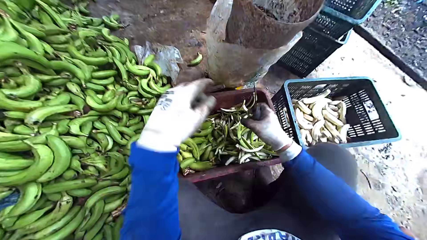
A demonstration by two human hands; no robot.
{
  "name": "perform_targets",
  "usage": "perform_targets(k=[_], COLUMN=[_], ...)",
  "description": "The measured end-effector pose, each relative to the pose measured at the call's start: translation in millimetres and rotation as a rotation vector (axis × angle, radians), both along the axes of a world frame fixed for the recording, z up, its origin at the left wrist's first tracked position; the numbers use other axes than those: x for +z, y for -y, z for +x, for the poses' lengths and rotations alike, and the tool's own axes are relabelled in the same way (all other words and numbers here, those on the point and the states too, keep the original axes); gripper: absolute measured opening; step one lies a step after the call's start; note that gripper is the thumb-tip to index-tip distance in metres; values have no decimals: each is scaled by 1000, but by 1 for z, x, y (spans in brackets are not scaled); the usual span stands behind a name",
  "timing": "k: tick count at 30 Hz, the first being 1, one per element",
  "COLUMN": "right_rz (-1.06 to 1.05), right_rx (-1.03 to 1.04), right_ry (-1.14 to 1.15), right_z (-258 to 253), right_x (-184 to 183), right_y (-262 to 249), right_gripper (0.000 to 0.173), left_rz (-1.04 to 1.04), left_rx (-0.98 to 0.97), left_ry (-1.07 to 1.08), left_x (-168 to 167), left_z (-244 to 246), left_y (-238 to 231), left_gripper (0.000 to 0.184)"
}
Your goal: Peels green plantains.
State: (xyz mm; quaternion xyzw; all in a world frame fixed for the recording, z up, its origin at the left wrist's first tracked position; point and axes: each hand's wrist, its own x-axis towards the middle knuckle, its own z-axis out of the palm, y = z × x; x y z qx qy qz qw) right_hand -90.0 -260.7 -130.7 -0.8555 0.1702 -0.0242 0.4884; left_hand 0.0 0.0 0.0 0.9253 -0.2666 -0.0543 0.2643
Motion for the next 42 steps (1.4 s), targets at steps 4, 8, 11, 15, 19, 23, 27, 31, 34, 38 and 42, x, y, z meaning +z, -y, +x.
perform_targets(k=[4, 8, 11, 15, 19, 23, 27, 31, 34, 38, 42], right_rz=[223, 276, -22, -229, -310, -391, -362, -331, -205, -102, 130], right_rx=[109, 180, 219, 47, 17, -10, -47, -40, 48, 148, 241], right_ry=[-243, -583, -691, -699, -651, -642, -559, -373, -197, 23, 196], right_z=[34, 60, 75, 91, 99, 100, 91, 67, 47, 28, -2], right_x=[-62, -123, -155, -177, -190, -196, -179, -119, -55, 43, 94], right_y=[-47, -101, -113, -108, -112, -114, -104, -71, -27, 7, 22], right_gripper=[33, 30, 30, 46, 66, 66, 65, 60, 47, 36, 34], left_rz=[-36, -214, -141, -146, -210, -193, -167, -155, -223, -121, -262], left_rx=[409, 443, 468, 456, 446, 427, 403, 360, 223, -51, -283], left_ry=[-113, -168, -170, -177, -160, -141, -159, -133, 156, -259, -393], left_x=[-73, -67, -72, -66, -64, -64, -64, -71, -125, -64, -63], left_z=[53, 65, 69, 67, 72, 72, 73, 75, 83, 39, 4], left_y=[-31, -34, -29, -26, -28, -27, -31, -32, -24, 15, 50], left_gripper=[47, 41, 43, 40, 42, 40, 40, 43, 48, 49, 66])
